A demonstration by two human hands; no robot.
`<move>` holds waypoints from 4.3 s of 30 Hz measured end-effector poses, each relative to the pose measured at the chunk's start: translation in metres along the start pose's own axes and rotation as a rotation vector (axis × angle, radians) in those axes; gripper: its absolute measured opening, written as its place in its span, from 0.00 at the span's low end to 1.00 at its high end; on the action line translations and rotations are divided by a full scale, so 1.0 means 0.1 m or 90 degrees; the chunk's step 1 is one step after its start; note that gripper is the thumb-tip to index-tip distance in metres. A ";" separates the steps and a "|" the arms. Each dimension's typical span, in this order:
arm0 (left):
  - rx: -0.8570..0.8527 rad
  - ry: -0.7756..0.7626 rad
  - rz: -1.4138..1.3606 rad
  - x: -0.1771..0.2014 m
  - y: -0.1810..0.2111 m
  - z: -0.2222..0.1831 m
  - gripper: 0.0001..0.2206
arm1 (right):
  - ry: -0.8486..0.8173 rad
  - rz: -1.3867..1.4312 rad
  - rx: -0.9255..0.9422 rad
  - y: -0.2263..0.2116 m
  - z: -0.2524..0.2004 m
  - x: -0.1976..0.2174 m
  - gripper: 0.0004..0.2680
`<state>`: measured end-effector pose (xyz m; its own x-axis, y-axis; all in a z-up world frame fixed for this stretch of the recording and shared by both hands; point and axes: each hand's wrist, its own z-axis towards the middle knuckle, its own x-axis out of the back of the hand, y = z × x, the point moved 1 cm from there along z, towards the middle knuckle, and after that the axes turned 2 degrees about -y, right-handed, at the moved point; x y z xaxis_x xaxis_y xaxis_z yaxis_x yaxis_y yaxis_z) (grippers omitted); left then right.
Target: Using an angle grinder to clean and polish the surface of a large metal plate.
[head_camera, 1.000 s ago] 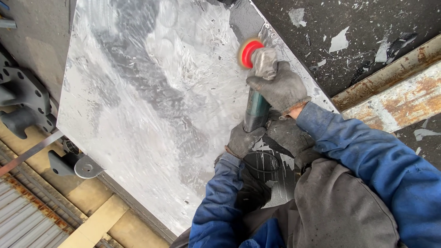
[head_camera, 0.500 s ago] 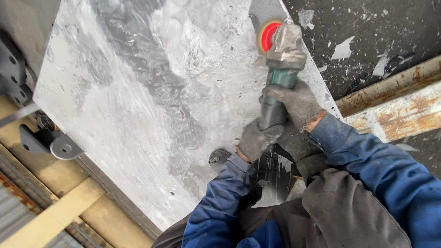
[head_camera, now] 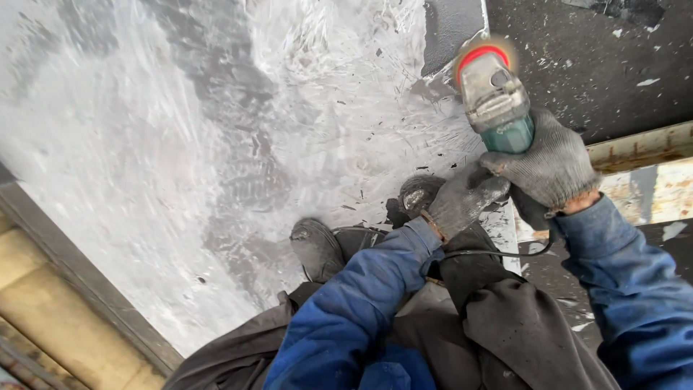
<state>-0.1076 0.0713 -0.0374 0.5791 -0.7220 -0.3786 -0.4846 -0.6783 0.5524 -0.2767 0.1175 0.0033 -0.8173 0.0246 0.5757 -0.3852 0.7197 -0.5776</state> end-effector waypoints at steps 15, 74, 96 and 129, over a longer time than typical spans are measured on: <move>0.045 -0.104 -0.256 0.12 0.06 0.21 0.32 | 0.015 -0.113 0.111 0.21 0.11 0.00 0.26; -0.084 -0.079 -0.473 0.19 -0.45 0.53 0.20 | -0.084 -0.119 0.069 -0.05 0.63 0.00 0.29; -0.208 -0.103 -0.589 0.20 -0.69 0.70 0.18 | -0.152 -0.146 -0.070 -0.12 0.83 -0.25 0.30; -0.004 -0.209 -0.234 0.20 -0.23 0.28 0.25 | -0.059 -0.137 0.020 -0.06 0.08 0.09 0.26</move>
<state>-0.1030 0.0690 -0.0784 0.4737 -0.4410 -0.7623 -0.2829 -0.8959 0.3425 -0.2850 0.1075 0.0072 -0.7501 -0.1916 0.6330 -0.5668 0.6794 -0.4659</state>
